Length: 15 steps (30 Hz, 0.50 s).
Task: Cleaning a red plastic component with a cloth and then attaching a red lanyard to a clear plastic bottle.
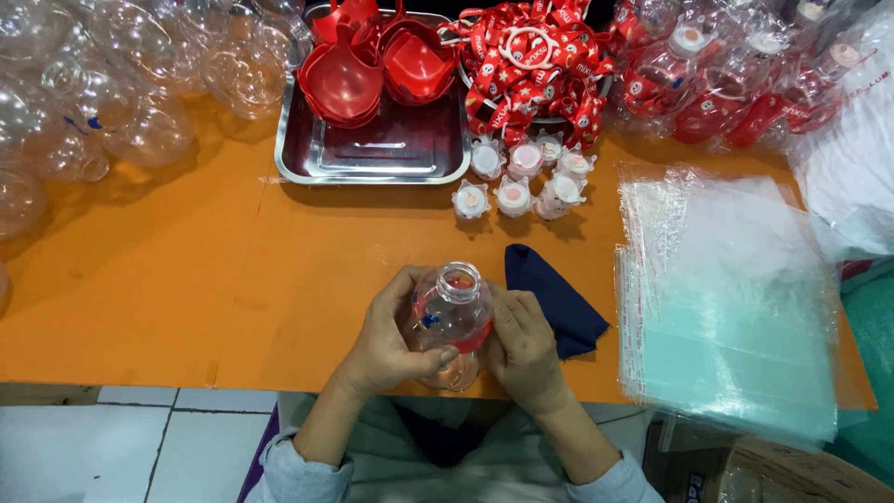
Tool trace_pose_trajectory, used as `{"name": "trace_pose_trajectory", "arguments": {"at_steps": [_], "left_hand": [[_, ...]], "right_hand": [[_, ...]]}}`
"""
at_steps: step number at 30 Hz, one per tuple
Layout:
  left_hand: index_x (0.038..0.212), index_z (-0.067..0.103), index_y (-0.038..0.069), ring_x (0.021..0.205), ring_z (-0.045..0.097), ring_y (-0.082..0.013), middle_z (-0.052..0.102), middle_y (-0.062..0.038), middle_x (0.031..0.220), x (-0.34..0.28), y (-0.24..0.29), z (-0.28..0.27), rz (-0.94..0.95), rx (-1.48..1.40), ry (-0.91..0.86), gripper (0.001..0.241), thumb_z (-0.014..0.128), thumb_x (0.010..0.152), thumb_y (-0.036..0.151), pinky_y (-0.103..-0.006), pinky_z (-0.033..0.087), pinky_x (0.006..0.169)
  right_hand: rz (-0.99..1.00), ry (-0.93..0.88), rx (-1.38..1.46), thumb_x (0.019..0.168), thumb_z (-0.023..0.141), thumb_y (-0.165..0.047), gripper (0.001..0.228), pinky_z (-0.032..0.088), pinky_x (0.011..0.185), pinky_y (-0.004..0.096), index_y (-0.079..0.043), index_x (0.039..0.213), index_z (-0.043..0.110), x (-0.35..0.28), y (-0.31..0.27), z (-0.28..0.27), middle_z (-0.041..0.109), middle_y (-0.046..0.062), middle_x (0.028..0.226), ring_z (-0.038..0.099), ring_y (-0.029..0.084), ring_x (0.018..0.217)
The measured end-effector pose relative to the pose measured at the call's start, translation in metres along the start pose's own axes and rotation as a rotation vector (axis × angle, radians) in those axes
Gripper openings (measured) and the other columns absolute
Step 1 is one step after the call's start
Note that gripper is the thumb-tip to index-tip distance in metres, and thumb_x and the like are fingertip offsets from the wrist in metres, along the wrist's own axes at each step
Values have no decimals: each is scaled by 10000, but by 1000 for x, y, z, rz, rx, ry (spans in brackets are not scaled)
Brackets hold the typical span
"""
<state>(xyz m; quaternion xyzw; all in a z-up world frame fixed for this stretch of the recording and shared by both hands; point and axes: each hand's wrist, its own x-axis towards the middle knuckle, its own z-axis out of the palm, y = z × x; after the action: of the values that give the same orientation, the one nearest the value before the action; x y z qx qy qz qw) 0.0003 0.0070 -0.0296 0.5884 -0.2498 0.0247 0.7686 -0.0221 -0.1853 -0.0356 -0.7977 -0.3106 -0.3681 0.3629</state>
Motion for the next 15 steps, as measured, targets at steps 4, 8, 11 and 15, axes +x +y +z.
{"name": "trace_pose_trajectory", "arguments": {"at_steps": [4,8,11,15], "left_hand": [[1134,670,-46,916,638,-170,709,-150,940,0,7,3,-21,-43,12,685,987,572,184,-338,599,754],[1111,680,-49,913,662,-201,716,-175,936,4,9,3,-35,-97,-12,636,978,606,197,-373,614,769],[1097,694,-48,913,681,-206,726,-184,940,7,11,4,-23,-97,-7,607,979,609,174,-375,621,770],[1309,615,-47,1187,684,-272,701,-172,1273,1,26,5,-113,-5,-26,671,865,725,168,-355,598,990]], "right_hand": [[174,-17,198,865,602,96,369,572,786,426,40,1209,724,4,0,-12,741,203,1101,695,361,913],[256,66,257,848,648,67,360,561,874,448,22,1191,747,-6,5,-10,735,211,1132,697,373,1005],[214,98,191,880,618,60,340,572,856,434,19,1190,752,-5,5,-7,743,207,1133,704,367,990],[131,-29,3,969,561,112,431,568,1012,414,-6,1383,589,-14,3,-8,650,177,1369,615,343,1154]]}}
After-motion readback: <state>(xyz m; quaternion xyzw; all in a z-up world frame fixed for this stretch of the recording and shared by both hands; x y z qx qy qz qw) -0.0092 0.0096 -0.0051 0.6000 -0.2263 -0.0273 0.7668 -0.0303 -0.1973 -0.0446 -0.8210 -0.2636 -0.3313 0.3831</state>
